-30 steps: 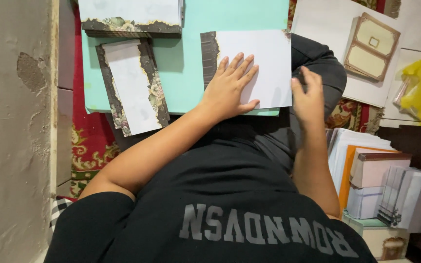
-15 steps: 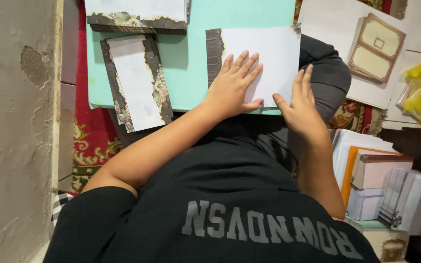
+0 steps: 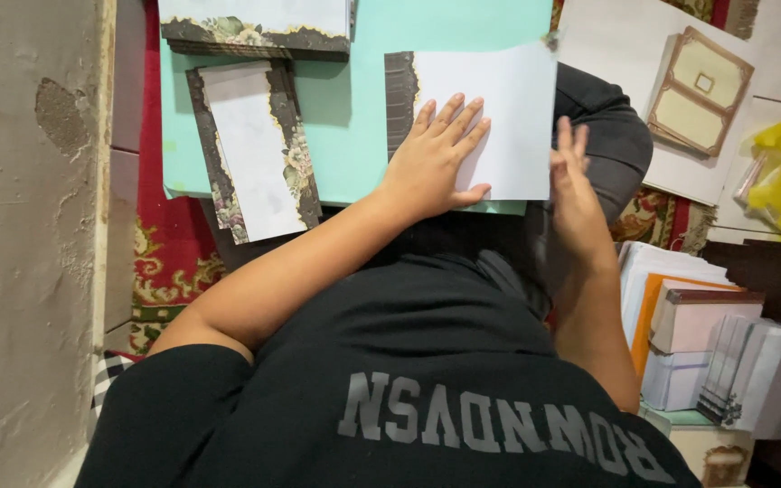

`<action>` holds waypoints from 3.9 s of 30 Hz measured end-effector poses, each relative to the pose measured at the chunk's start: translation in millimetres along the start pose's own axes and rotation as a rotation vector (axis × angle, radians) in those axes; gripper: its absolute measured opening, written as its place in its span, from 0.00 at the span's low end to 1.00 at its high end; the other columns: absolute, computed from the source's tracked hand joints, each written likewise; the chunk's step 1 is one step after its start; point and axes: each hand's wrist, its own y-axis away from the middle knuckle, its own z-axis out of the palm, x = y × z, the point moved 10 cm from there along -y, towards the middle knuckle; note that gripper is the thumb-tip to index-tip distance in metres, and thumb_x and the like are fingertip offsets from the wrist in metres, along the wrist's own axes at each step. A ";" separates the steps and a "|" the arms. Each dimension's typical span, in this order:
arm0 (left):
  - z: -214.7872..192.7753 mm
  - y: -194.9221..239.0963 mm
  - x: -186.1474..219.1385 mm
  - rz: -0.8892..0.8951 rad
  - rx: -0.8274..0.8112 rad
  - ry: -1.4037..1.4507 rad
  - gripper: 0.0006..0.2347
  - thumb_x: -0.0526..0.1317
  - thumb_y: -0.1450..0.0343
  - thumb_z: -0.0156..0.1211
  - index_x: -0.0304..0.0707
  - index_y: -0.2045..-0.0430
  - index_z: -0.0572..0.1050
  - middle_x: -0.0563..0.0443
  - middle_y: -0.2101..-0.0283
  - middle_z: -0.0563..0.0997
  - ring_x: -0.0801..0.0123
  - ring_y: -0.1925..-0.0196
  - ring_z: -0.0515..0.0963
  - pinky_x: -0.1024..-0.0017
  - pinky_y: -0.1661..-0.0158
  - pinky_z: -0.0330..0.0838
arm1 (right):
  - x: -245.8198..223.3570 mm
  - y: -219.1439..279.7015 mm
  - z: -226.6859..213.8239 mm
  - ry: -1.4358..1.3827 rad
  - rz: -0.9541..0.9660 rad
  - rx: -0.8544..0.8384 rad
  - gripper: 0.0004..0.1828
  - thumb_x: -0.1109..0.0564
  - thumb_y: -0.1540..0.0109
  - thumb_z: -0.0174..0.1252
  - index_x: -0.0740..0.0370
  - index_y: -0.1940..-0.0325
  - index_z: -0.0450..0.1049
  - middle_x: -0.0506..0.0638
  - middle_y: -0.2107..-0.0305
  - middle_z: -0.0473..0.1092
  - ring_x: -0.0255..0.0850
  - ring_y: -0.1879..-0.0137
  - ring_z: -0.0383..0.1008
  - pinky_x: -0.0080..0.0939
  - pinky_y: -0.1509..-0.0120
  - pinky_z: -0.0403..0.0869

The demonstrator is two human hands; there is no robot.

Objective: Manually inserting and folding paper sheets into folders or covers.

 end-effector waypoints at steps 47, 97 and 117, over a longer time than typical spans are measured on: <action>-37.1 4.5 -48.0 -0.338 0.253 0.396 0.06 0.32 0.32 0.64 0.26 0.78 0.79 0.49 0.40 0.77 0.60 0.62 0.84 0.70 0.62 0.77 | -44.8 7.0 111.9 0.244 -0.098 -0.322 0.42 0.59 0.38 0.43 0.69 0.20 0.41 0.64 0.22 0.30 0.58 0.17 0.21 0.57 0.17 0.34; 40.6 -70.1 -56.8 -0.193 -0.054 -0.283 0.29 0.47 0.27 0.48 0.29 0.30 0.58 0.29 0.26 0.53 0.32 0.25 0.46 0.39 0.30 0.41 | -44.8 -54.6 57.0 0.698 -0.305 0.172 0.30 0.60 0.31 0.43 0.73 0.24 0.55 0.66 0.27 0.55 0.58 0.21 0.52 0.56 0.20 0.52; 15.5 -51.3 -44.8 -0.201 -0.009 -0.209 0.29 0.45 0.25 0.41 0.25 0.29 0.54 0.28 0.25 0.51 0.39 0.22 0.45 0.40 0.28 0.36 | -42.5 -33.1 62.2 0.717 -0.393 0.234 0.34 0.65 0.37 0.46 0.75 0.25 0.58 0.68 0.28 0.56 0.58 0.21 0.54 0.55 0.21 0.56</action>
